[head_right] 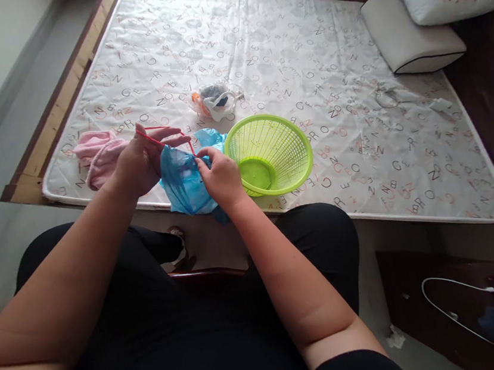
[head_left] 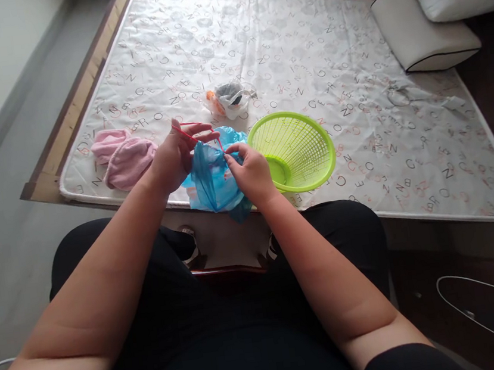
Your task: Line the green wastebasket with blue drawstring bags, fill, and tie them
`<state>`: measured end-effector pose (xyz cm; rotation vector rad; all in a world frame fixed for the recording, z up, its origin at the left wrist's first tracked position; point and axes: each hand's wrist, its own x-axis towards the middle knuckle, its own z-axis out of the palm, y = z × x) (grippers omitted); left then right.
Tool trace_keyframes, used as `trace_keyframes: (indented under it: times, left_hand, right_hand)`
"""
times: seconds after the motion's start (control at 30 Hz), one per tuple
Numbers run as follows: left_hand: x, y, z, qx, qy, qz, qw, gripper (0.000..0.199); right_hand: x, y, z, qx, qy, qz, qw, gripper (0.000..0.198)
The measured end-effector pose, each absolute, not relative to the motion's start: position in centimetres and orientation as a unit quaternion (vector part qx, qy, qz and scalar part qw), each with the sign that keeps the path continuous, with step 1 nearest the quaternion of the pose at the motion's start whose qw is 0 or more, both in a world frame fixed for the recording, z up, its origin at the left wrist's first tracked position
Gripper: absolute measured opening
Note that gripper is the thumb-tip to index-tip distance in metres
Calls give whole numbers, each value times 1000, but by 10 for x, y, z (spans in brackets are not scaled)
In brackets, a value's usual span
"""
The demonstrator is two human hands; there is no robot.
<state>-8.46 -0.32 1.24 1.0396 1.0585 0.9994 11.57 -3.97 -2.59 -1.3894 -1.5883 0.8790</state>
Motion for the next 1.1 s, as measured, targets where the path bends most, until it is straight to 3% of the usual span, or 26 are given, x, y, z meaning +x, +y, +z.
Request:
trace_keyframes:
  times: [0.13,0.23,0.4,0.6,0.83,1.1]
  left_hand:
    - [-94,3,-2,573,508,412,495,32]
    - [-98,5,-10,588,571,432,377,12]
    - [-87,-12,1,650,562,477,182,5]
    - [-74,-19,-6,787,461,344,223,18]
    - [-85,-12,-11,779,474,335,236,8]
    - [-87,-13,1,757,514,354,192,10]
  right_hand:
    - [117,-39,-29,-546,-610,398,414,4]
    - [118,-38,-30,-557,-617,370,414,4]
    - [118,-36,-32,-570,-617,361,405,8]
    - [116,-35,-33,-532,-613,412,413,12]
    - [114,-33,-29,-483,-515,559,435,22]
    - [115,-38,-14,-463,-485,641,375,7]
